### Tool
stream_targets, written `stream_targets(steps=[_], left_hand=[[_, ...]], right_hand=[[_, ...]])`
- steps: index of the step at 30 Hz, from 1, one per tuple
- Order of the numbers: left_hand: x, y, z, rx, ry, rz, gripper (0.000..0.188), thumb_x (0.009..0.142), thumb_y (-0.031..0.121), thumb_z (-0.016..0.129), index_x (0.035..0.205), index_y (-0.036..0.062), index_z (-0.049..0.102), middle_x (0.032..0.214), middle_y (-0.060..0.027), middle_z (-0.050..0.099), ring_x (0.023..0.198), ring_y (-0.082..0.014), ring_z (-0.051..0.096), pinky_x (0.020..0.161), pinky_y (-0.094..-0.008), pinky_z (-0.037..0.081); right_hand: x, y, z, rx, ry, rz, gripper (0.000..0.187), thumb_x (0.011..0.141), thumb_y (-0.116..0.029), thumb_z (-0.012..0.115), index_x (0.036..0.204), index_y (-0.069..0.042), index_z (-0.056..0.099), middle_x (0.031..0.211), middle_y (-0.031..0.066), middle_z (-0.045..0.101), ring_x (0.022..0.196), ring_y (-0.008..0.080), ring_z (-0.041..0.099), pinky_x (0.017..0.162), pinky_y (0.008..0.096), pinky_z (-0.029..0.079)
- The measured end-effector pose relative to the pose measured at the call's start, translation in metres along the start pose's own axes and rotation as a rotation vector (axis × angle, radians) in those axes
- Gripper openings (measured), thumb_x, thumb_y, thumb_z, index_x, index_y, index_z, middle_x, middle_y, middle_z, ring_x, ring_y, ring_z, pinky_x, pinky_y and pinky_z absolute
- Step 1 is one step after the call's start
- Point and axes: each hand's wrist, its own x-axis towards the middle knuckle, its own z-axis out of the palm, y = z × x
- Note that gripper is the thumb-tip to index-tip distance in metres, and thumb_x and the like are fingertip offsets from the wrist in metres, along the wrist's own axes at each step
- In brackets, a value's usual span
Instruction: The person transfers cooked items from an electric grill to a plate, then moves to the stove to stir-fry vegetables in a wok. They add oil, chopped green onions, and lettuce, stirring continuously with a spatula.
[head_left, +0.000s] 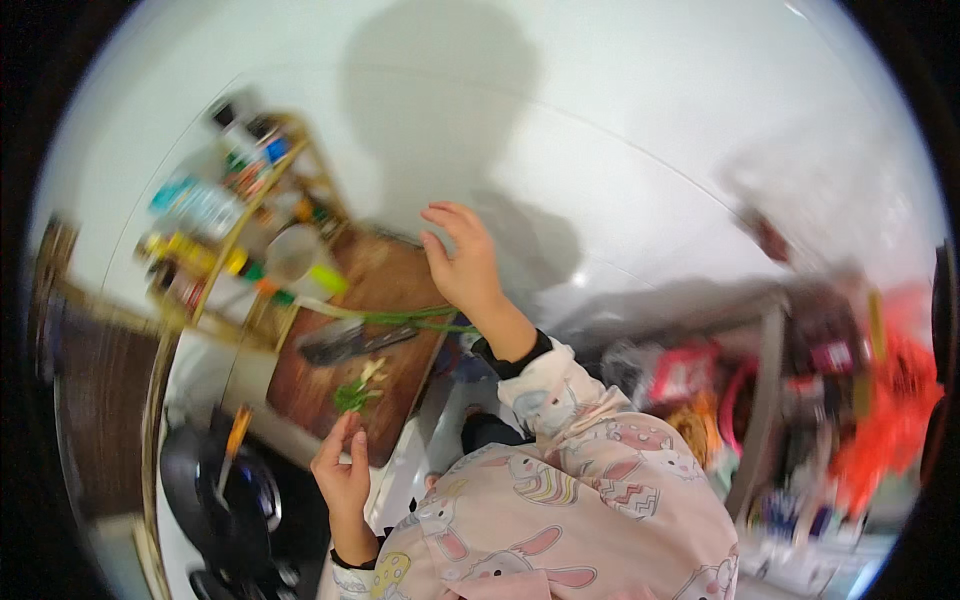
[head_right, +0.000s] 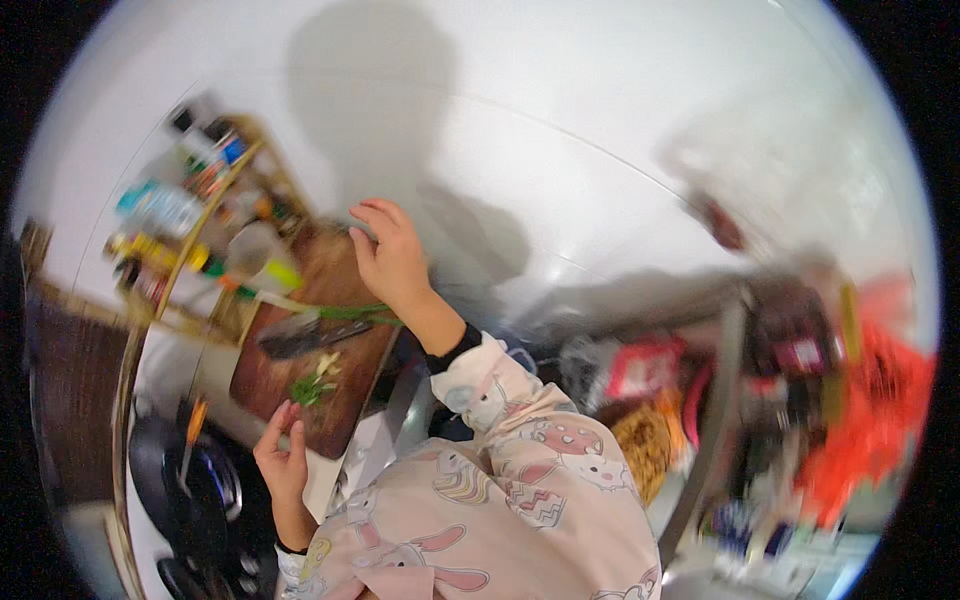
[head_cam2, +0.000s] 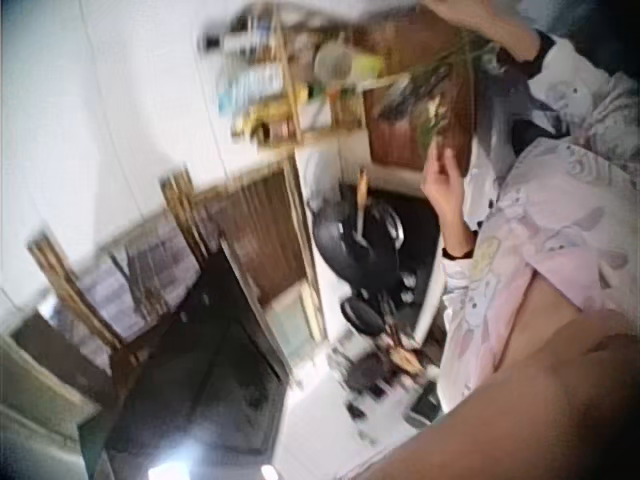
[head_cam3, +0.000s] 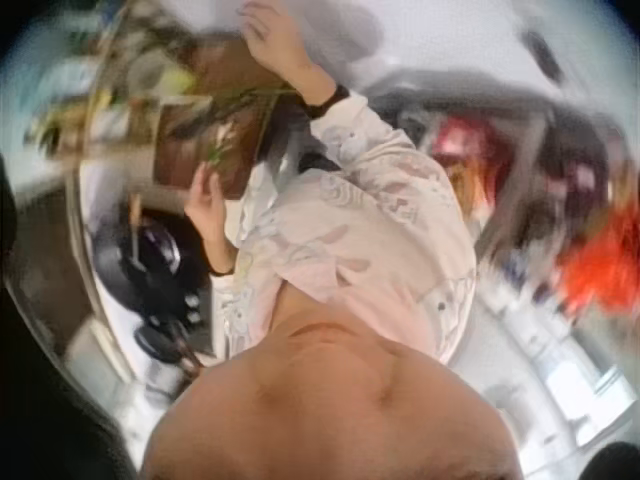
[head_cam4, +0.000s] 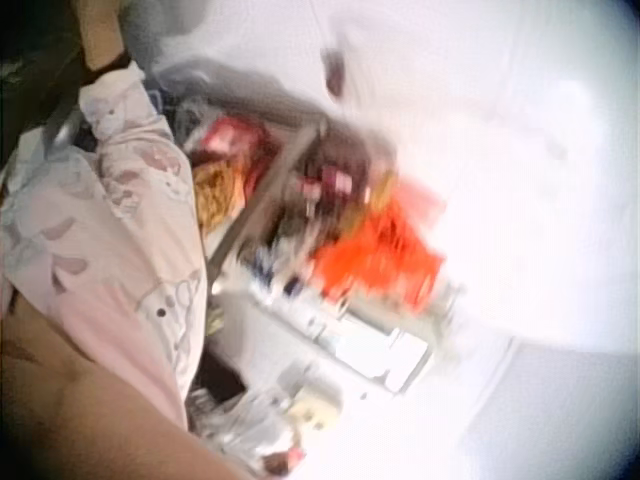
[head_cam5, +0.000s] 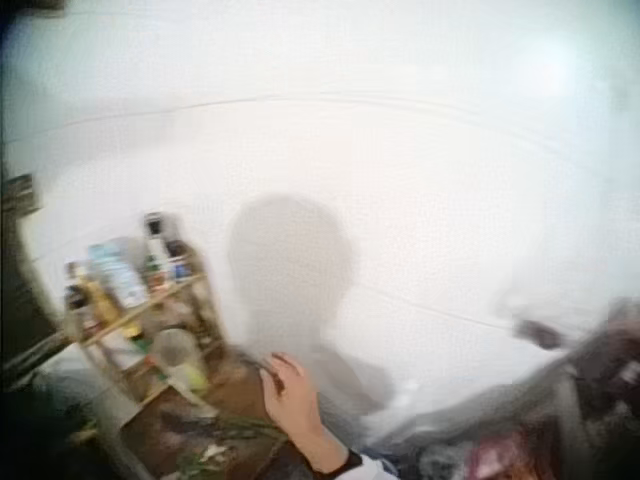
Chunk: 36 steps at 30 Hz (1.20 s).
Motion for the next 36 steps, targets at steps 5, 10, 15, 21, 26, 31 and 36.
stream_targets(steps=[5, 10, 15, 21, 26, 31, 36], left_hand=[[0.047, 0.039, 0.057, -0.167, -0.334, 0.178, 0.03, 0.085, 0.003, 0.062, 0.115, -0.0027, 0.06, 0.101, -0.0156, 0.068, 0.092, -0.0192, 0.066, 0.081, -0.0291, 0.049], [0.066, 0.089, 0.108, -0.278, -0.629, 0.438, 0.03, 0.086, 0.005, 0.062, 0.115, -0.0029, 0.06, 0.102, -0.0141, 0.068, 0.092, -0.0173, 0.065, 0.079, -0.0285, 0.05], [0.078, 0.149, 0.177, -0.502, -0.999, 0.373, 0.036, 0.091, 0.015, 0.059, 0.122, -0.0013, 0.055, 0.106, -0.0108, 0.067, 0.092, -0.0153, 0.064, 0.079, -0.0278, 0.05], [0.092, 0.254, 0.25, -0.608, -1.277, 0.04, 0.052, 0.098, 0.031, 0.046, 0.14, 0.0032, 0.033, 0.126, -0.0167, 0.051, 0.1, -0.0235, 0.061, 0.076, -0.0326, 0.051], [0.09, 0.306, 0.284, -0.812, -1.323, -0.151, 0.045, 0.1, 0.026, 0.04, 0.137, 0.0028, 0.031, 0.136, -0.0197, 0.038, 0.102, -0.0294, 0.061, 0.078, -0.0353, 0.053], [0.094, 0.308, 0.295, -1.075, -1.209, -0.143, 0.032, 0.099, 0.02, 0.044, 0.124, -0.0007, 0.044, 0.116, -0.0146, 0.057, 0.101, -0.0238, 0.061, 0.081, -0.0328, 0.052], [0.103, 0.304, 0.291, -1.136, -1.123, -0.215, 0.027, 0.097, 0.017, 0.047, 0.117, -0.0012, 0.05, 0.11, -0.0139, 0.061, 0.099, -0.023, 0.062, 0.081, -0.0323, 0.051]], right_hand=[[0.05, -0.089, -0.198, -0.418, 0.738, -0.365, 0.016, 0.08, 0.007, 0.059, 0.095, 0.002, 0.063, 0.086, 0.0104, 0.065, 0.073, 0.0161, 0.06, 0.064, 0.0267, 0.049], [0.098, -0.144, -0.327, -0.768, 0.703, -0.116, 0.015, 0.083, 0.001, 0.055, 0.095, 0.002, 0.065, 0.086, 0.0197, 0.068, 0.087, 0.0298, 0.068, 0.072, 0.0334, 0.053], [0.154, -0.095, -0.367, -1.451, -0.065, 0.377, 0.017, 0.071, -0.001, 0.058, 0.086, 0.001, 0.067, 0.086, 0.0238, 0.064, 0.084, 0.0335, 0.066, 0.071, 0.0402, 0.051], [0.155, -0.044, -0.383, -1.521, -0.474, 0.416, 0.012, 0.072, -0.013, 0.066, 0.078, -0.003, 0.068, 0.084, 0.0204, 0.066, 0.072, 0.0354, 0.064, 0.064, 0.041, 0.05], [0.162, -0.055, -0.372, -1.275, -0.752, 0.805, 0.024, 0.07, -0.025, 0.073, 0.086, -0.007, 0.07, 0.076, 0.0156, 0.065, 0.068, 0.0305, 0.058, 0.065, 0.0384, 0.049], [0.161, -0.069, -0.36, -1.285, -0.882, 0.248, 0.019, 0.068, -0.02, 0.073, 0.079, -0.005, 0.067, 0.065, 0.0128, 0.061, 0.056, 0.0253, 0.049, 0.054, 0.0374, 0.044], [0.164, -0.101, -0.36, -1.188, -0.565, 0.221, 0.02, 0.065, -0.019, 0.072, 0.075, -0.002, 0.067, 0.067, 0.0186, 0.061, 0.054, 0.027, 0.051, 0.055, 0.0375, 0.045]])
